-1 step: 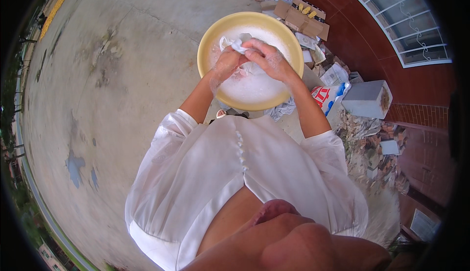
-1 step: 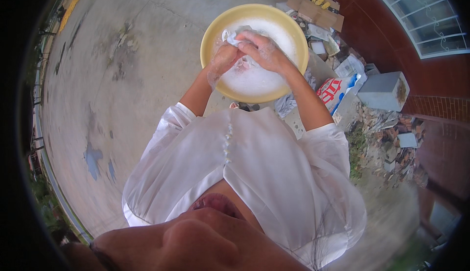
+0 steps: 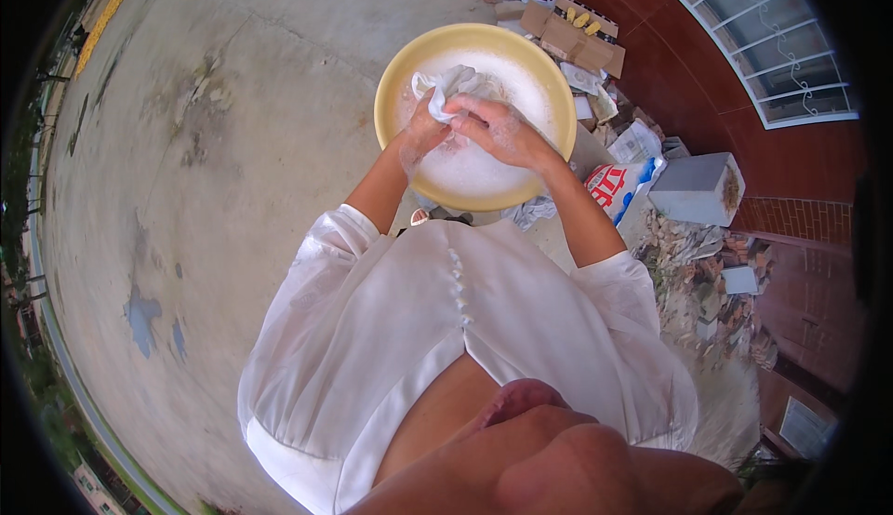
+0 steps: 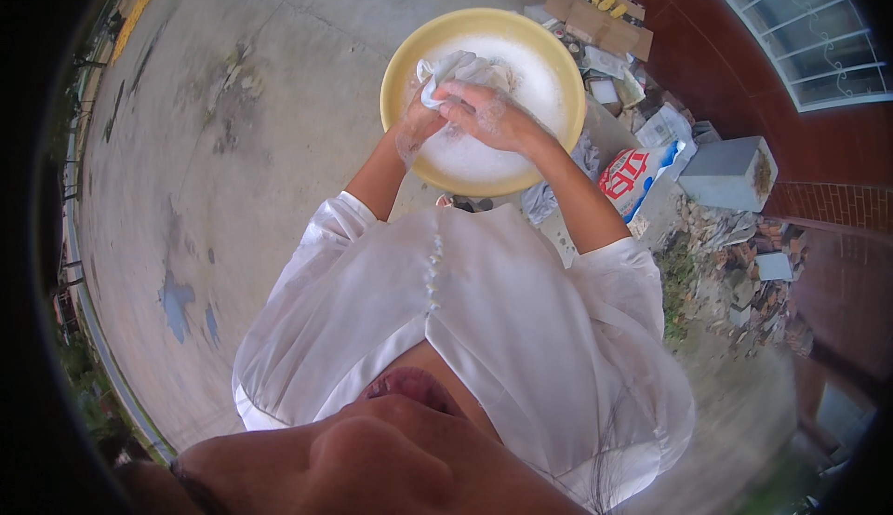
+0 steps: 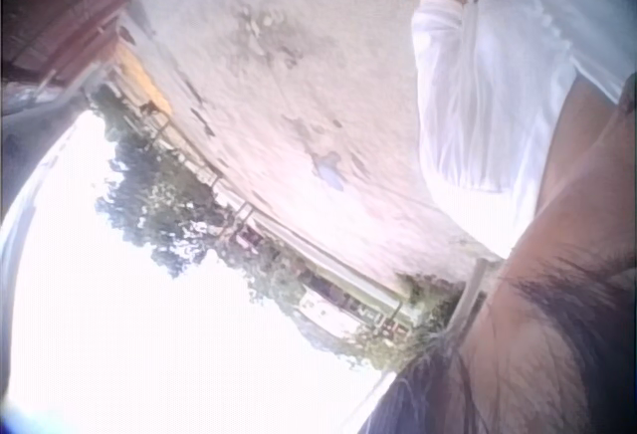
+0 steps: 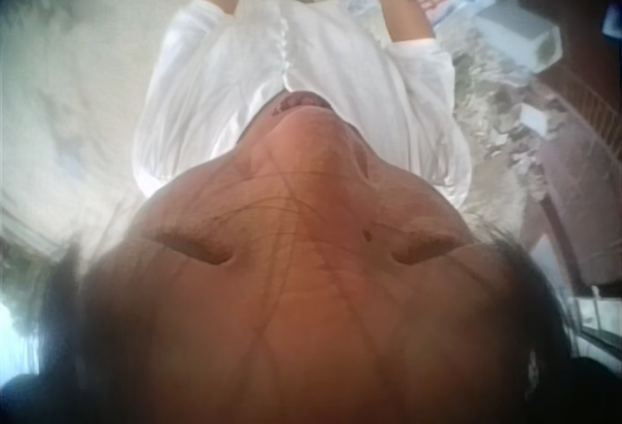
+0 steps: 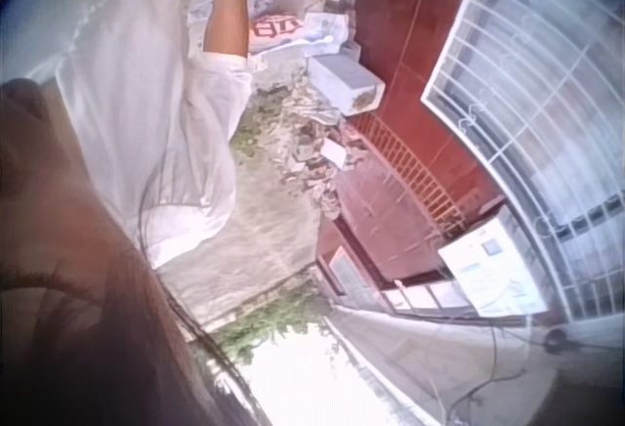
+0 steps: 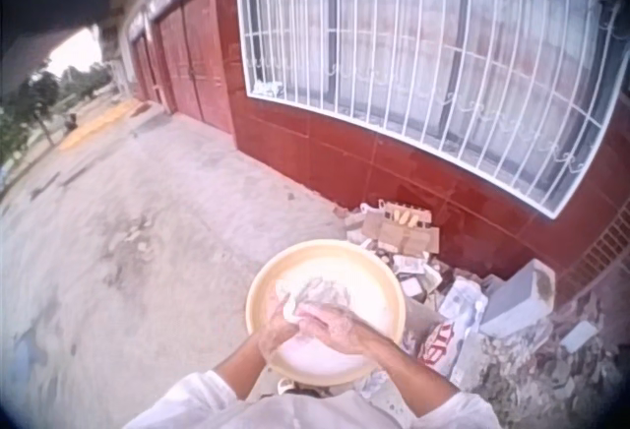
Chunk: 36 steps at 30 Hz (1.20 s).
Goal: The person washes clothes in a basin by scrubbing them by hand in soapy water.
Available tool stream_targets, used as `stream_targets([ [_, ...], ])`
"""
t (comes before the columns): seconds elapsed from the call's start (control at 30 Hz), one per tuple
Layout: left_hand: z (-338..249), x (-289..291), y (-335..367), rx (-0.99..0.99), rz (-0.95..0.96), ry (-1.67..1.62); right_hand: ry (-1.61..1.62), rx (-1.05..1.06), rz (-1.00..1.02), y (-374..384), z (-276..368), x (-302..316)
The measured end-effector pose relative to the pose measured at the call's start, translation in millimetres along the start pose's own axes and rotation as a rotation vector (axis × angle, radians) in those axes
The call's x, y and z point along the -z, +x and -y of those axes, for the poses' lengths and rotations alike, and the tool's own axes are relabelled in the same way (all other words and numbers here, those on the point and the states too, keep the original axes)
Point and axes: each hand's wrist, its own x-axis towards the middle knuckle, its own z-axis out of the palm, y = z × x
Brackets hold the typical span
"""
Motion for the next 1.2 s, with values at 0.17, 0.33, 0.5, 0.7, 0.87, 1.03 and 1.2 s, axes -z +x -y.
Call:
stream_targets([
  [0.17,33.0,19.3,-38.3,-0.259,0.249,0.886,0.022,-0.075,0.036,-100.9,-43.2,-54.8],
  [0.33,25.1,-77.9,-107.0,-0.514,0.263,1.095,0.219,-0.089,-0.485,-151.4,-99.6,-16.1],
  [0.5,10.2,-156.3,-140.8,-0.642,0.325,1.366,0.684,-0.227,-0.396,-168.3,-65.2,-6.5],
  [0.7,4.1,-200.7,-143.2,-0.229,0.453,0.423,0.828,0.002,-0.447,-219.0,-2.8,54.8],
  [0.87,24.5,-162.3,-97.8,0.154,0.36,0.093,0.833,0.185,-0.646,-247.6,10.2,105.1],
  [1.03,64.3,-102.3,-82.0,0.296,0.289,0.074,0.584,-0.044,-0.793,-238.8,-60.4,120.9],
  [1.2,53.9,-50.4,-66.9,0.513,0.607,-0.074,0.593,0.016,-0.9,-201.2,-88.7,130.4],
])
